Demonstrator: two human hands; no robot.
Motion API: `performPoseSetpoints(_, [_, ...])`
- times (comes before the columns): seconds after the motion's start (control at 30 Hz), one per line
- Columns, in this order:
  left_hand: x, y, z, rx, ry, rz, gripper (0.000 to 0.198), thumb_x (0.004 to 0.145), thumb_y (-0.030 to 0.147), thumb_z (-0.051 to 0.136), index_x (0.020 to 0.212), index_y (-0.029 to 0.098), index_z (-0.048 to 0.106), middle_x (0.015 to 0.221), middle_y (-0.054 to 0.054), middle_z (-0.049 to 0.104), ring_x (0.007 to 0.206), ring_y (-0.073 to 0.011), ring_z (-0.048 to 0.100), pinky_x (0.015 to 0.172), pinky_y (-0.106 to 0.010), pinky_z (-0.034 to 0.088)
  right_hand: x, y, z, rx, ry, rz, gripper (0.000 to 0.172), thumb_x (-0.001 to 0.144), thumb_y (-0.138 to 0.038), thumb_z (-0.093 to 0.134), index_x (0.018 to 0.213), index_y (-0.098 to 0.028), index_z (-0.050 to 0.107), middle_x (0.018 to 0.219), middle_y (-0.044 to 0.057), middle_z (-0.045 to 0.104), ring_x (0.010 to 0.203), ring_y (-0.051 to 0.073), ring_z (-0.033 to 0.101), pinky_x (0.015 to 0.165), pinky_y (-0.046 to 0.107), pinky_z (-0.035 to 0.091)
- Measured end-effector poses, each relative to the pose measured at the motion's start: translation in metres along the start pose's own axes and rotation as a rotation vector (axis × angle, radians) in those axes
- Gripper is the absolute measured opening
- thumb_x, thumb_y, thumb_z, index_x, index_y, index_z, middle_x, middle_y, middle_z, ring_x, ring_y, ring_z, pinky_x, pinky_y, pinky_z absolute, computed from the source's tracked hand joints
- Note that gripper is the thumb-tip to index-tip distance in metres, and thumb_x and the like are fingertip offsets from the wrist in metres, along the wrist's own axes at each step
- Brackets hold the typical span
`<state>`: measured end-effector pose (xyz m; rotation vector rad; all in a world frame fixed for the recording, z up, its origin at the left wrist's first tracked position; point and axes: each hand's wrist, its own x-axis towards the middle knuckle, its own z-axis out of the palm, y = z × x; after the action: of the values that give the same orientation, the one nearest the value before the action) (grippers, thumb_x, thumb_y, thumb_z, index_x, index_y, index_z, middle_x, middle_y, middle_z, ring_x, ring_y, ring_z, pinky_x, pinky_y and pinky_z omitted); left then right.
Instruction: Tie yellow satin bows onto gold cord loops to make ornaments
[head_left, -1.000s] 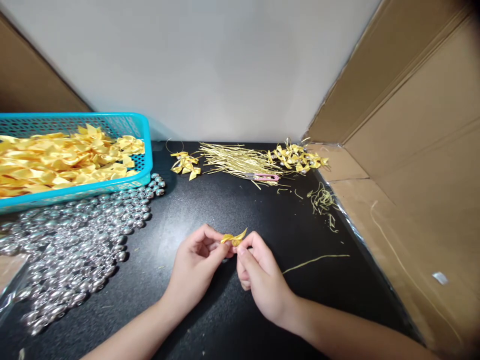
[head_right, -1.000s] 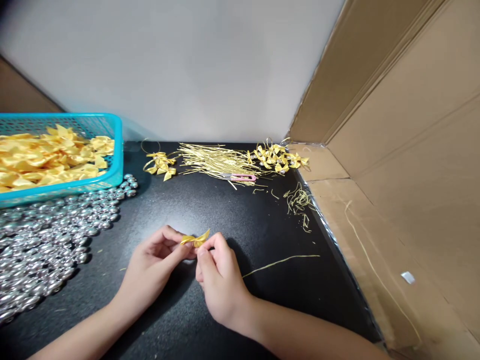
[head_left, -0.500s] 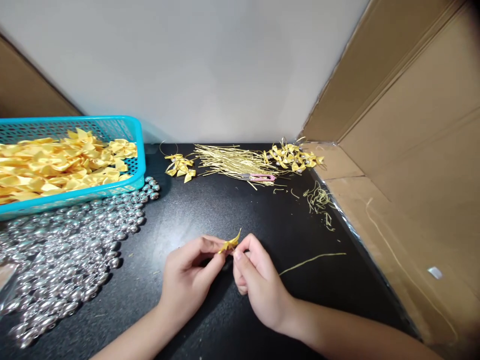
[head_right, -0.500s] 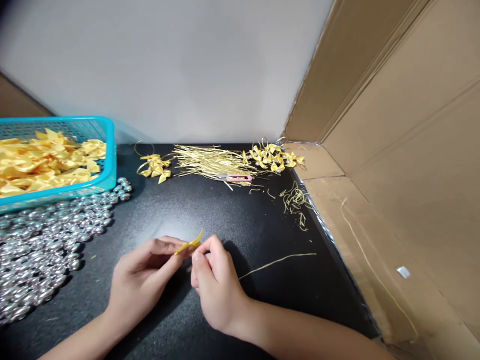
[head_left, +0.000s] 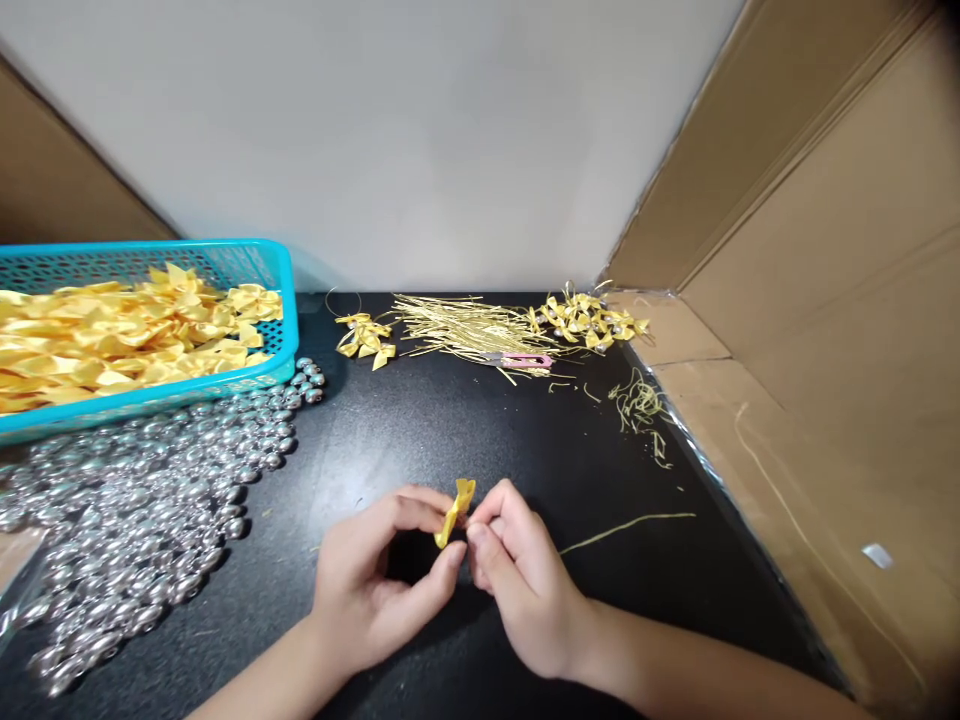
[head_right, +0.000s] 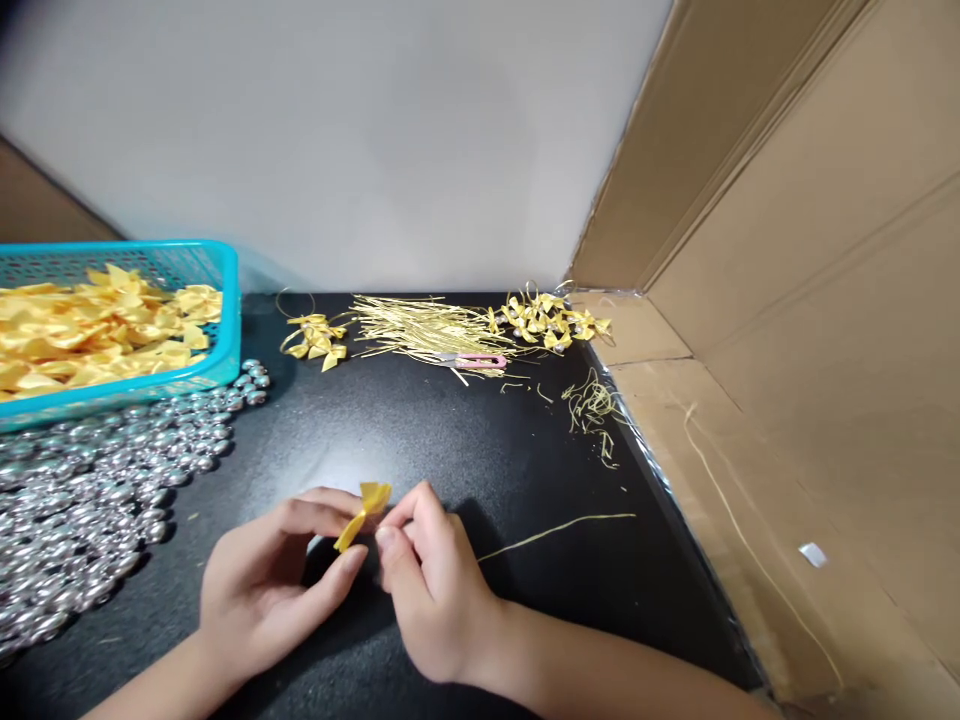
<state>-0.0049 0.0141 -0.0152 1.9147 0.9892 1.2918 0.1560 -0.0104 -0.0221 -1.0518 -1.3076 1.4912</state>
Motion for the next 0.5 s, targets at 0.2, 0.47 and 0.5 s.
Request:
performPoseSetpoints(0.2, [-0.0007,0.0014,0.0005,-0.032,0.022,-0.100,0.025,0.077,0.001,0.062,0.087,0.024,0.063,0.082,-0.001,0.076,0.079,-0.0174,0.074,0.069,-0.023,0.060,-0.0007,-0.0019,-0.0011,-0.063,0.010,-0.030,0.022,0.100,-0.037,0.039,0.085,-0.021,0.042,0.057,-0.008,0.041,0.049,0.009,0.037,0.050,0.023,0.030])
performPoseSetpoints(0.47, [0.0001,0.0016,0.0010,0.086,0.040,-0.026,0.028,0.077,0.001,0.062,0.089,0.026,0.065,0.080,0.001,0.079,0.074,-0.0160,0.076,0.071,-0.020,0.060,-0.0034,-0.0017,-0.0009,-0.123,0.051,-0.002,0.020,0.099,-0.036,0.039,0.086,-0.022,0.044,0.056,-0.007,0.041,0.049,0.010,0.039,0.050,0.024,0.030])
performPoseSetpoints(0.5, [0.0001,0.0015,0.0013,0.095,0.039,-0.017,0.028,0.077,0.001,0.062,0.089,0.026,0.064,0.080,0.001,0.079,0.074,-0.0164,0.076,0.070,-0.020,0.061,-0.0032,-0.0019,-0.0008,-0.126,0.058,0.004,0.020,0.099,-0.036,0.039,0.086,-0.022,0.044,0.056,-0.007,0.042,0.049,0.010,0.039,0.051,0.024,0.030])
